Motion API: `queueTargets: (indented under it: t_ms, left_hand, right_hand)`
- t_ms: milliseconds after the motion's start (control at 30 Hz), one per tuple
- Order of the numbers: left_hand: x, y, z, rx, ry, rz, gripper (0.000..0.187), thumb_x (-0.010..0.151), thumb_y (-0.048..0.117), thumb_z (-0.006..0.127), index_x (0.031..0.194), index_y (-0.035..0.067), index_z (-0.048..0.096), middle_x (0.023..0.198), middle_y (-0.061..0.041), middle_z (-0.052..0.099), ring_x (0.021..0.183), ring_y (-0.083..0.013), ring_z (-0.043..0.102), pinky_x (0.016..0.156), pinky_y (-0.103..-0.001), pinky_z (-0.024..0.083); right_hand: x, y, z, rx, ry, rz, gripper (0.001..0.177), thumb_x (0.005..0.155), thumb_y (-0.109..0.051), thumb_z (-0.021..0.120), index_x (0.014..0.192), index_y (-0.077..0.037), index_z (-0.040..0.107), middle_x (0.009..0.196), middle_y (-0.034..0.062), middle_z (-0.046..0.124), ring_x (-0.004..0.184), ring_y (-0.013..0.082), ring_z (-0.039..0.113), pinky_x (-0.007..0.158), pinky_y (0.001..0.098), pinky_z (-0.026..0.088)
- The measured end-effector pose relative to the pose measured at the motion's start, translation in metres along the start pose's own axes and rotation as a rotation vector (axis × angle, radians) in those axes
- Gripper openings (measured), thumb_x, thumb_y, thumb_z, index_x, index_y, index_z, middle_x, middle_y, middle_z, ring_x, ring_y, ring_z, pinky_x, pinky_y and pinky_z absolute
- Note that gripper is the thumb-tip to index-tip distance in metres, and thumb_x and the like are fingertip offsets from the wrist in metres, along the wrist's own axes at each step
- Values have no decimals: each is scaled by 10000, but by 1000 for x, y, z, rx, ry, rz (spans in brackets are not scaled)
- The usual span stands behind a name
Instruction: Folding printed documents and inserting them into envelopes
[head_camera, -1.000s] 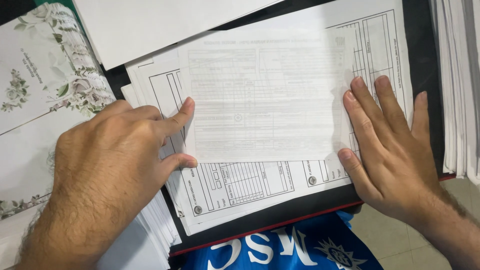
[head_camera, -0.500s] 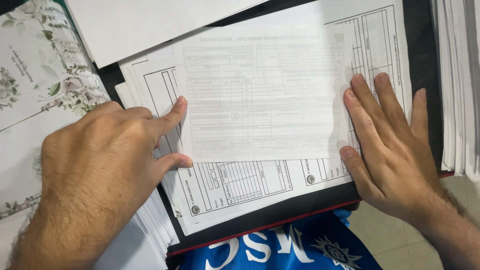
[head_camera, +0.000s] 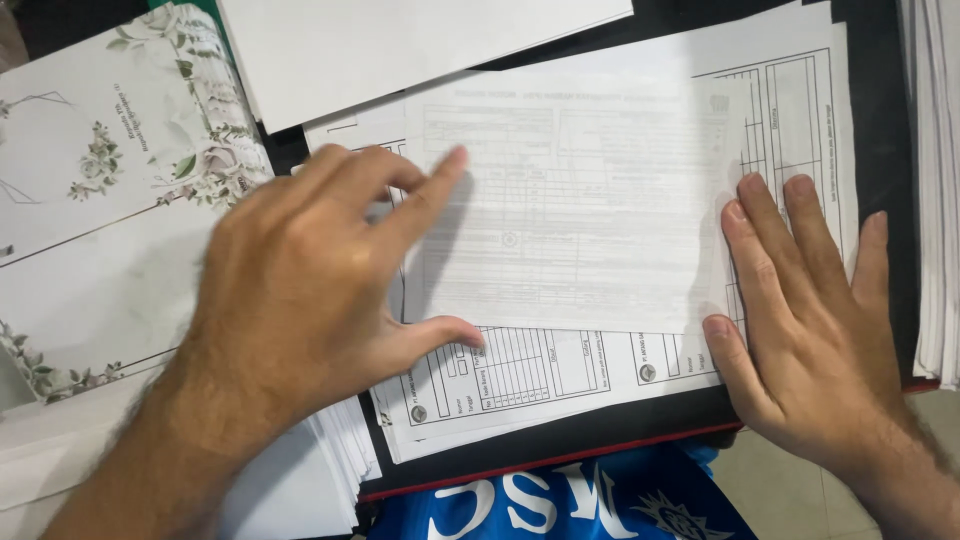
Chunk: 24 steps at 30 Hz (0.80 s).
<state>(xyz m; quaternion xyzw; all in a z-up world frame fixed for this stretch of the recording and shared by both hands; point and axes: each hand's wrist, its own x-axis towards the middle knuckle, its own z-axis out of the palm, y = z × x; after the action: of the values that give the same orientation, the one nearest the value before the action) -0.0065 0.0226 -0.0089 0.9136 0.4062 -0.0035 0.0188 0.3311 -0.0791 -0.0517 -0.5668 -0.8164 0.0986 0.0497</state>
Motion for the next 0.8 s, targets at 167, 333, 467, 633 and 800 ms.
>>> queueTargets:
  t_ms: [167, 333, 467, 633, 800]
  left_hand:
    - [7, 3, 15, -199, 1, 233, 936, 657, 708, 879, 1355, 139, 626, 1203, -84, 657, 1077, -242, 614, 826, -438, 581]
    - [6, 2, 17, -117, 90, 298, 797, 753, 689, 842, 1263, 104, 663, 1139, -64, 660, 1004, -238, 619, 816, -413, 591]
    - [6, 6, 18, -13, 199, 438, 394, 907, 424, 744, 1143, 109, 736, 1070, -96, 774, 945, -253, 759, 939, -481, 620]
    - [5, 8, 15, 34, 386, 494, 83, 950, 119, 825, 920, 94, 751, 837, -63, 760, 776, -184, 754, 899, -444, 668]
    - [4, 8, 3, -636, 548, 395, 159, 1038, 24, 707, 1172, -61, 696, 890, -146, 800, 728, -232, 797, 661, -349, 684]
  right_hand:
    - [0, 0, 0, 11, -14, 20, 724, 1013, -342, 356, 1612, 62, 296, 1717, 230, 258, 1613, 382, 156, 1180, 793, 124]
    - [2, 1, -4, 36, -87, 58, 741, 1034, -432, 259, 1620, 20, 248, 1728, 211, 189, 1610, 359, 107, 1206, 730, 39]
    - [9, -5, -22, 189, -135, 52, 899, 933, -585, 347, 1639, -65, 148, 1738, 166, 99, 1614, 302, 18, 1210, 689, -72]
    - [9, 2, -30, 136, -57, -44, 1035, 760, -600, 599, 1613, -84, 323, 1671, 249, 354, 1573, 445, 276, 1189, 815, 111]
    - [15, 4, -47, 307, 131, -78, 234, 849, 28, 712, 1082, 5, 704, 1512, 308, 579, 1455, 493, 554, 1322, 787, 333]
